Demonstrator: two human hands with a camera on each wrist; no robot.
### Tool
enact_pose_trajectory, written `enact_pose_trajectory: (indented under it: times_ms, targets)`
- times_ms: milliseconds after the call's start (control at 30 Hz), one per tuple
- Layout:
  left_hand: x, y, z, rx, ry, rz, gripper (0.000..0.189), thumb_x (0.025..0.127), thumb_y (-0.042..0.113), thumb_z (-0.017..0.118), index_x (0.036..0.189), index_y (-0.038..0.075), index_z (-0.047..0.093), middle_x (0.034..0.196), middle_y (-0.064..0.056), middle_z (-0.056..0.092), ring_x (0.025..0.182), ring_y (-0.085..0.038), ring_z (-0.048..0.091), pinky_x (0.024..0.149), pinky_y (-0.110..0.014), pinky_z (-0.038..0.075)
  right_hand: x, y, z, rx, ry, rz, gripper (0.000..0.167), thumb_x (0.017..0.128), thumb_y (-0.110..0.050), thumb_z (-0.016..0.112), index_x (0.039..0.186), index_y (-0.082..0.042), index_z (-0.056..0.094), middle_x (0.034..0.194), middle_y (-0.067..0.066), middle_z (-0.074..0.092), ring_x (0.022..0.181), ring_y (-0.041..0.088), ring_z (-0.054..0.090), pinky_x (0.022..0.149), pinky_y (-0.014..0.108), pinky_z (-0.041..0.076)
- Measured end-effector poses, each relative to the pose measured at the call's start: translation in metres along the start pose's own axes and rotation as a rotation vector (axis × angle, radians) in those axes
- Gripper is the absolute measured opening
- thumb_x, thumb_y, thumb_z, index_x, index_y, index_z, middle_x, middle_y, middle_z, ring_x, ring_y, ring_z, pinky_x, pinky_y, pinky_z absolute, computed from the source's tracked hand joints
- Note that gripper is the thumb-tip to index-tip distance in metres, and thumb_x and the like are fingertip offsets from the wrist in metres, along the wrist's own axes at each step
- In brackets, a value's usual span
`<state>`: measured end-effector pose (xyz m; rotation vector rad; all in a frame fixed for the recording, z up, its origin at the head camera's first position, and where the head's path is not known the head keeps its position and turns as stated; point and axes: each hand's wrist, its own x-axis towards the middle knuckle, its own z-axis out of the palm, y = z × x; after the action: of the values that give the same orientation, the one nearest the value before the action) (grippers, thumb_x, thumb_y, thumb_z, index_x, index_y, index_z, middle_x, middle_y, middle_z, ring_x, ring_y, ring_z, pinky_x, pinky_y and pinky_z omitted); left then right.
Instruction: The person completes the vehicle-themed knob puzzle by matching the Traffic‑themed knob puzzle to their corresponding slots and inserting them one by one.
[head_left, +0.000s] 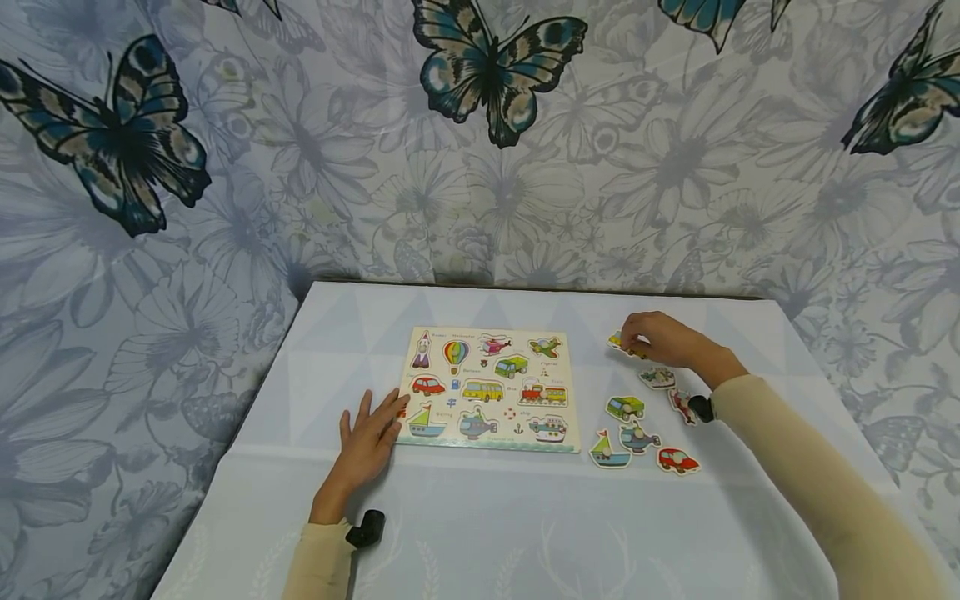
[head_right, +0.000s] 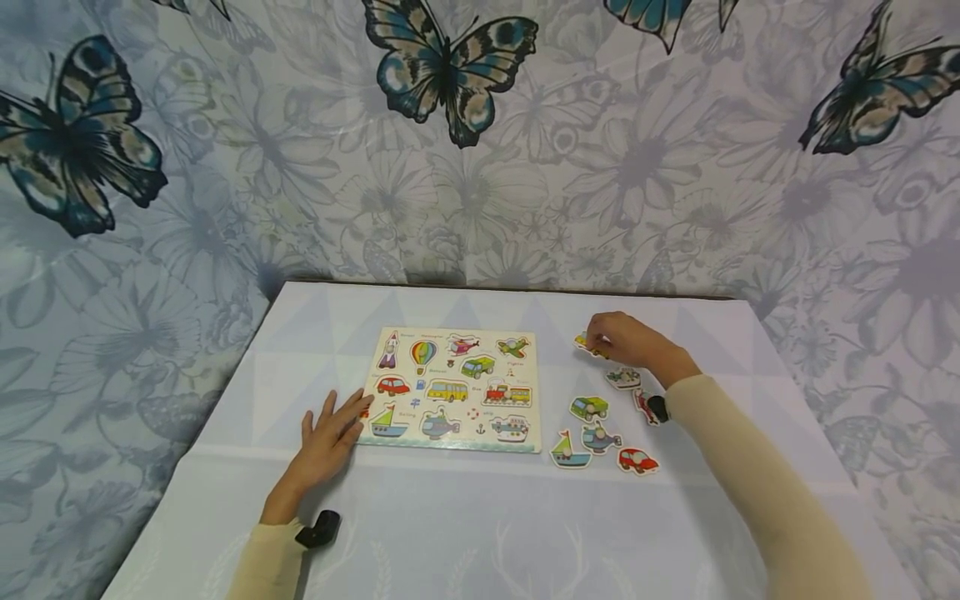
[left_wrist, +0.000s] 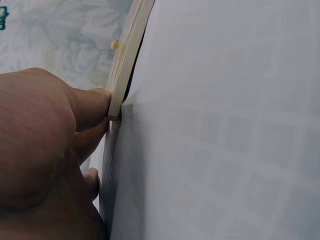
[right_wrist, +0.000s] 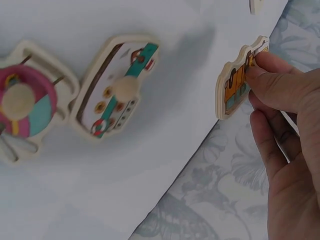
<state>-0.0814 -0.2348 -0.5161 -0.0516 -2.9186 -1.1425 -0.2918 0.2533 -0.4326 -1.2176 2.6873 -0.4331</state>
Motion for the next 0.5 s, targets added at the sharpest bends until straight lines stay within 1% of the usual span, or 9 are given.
enact_pose_trajectory:
  times_ms: [100, 267, 400, 500]
  targets:
    - [-0.001, -0.001, 0.001, -0.002, -0.003, 0.002, 0.046, 0.103, 0.011, 0.052, 0.149, 0.011, 0.049, 0.159, -0.016, 0.037, 0.151, -0.052, 0.005, 0.111, -0.073, -0.009, 0.007, -0.005, 0.002, 0.003, -0.005, -0.018, 0.013, 0.089, 0.006, 0.069, 0.092, -0.006, 0.074, 0.096, 0.005, 0.067, 0.089, 0.022, 0.065, 0.08, 0.044, 0.056]
    - [0.0, -0.001, 0.002, -0.004, 0.001, 0.006, 0.046, 0.103, 0.011, 0.052, 0.149, 0.012, 0.049, 0.159, -0.016, 0.037, 0.151, -0.052, 0.005, 0.111, -0.073, -0.009, 0.015, -0.011, 0.006, 0.006, -0.013, -0.036, 0.013, 0.089, 0.006, 0.069, 0.092, -0.006, 0.075, 0.095, 0.005, 0.067, 0.086, 0.02, 0.066, 0.077, 0.039, 0.056]
    - [0.0, -0.002, 0.002, 0.003, 0.004, 0.008, 0.046, 0.103, 0.012, 0.052, 0.149, 0.012, 0.049, 0.159, -0.017, 0.037, 0.151, -0.052, 0.005, 0.111, -0.073, -0.009, 0.021, -0.013, 0.012, 0.014, -0.031, -0.048, 0.013, 0.089, 0.004, 0.07, 0.092, -0.008, 0.075, 0.096, 0.003, 0.068, 0.086, 0.017, 0.065, 0.076, 0.035, 0.056]
    - [0.0, -0.003, 0.002, 0.007, 0.003, 0.007, 0.046, 0.104, 0.013, 0.052, 0.149, 0.012, 0.049, 0.16, -0.016, 0.037, 0.151, -0.052, 0.005, 0.111, -0.073, -0.009, 0.028, -0.015, 0.017, 0.014, -0.045, -0.061, 0.014, 0.09, 0.002, 0.07, 0.092, -0.01, 0.075, 0.097, 0.0, 0.068, 0.088, 0.015, 0.065, 0.077, 0.035, 0.056]
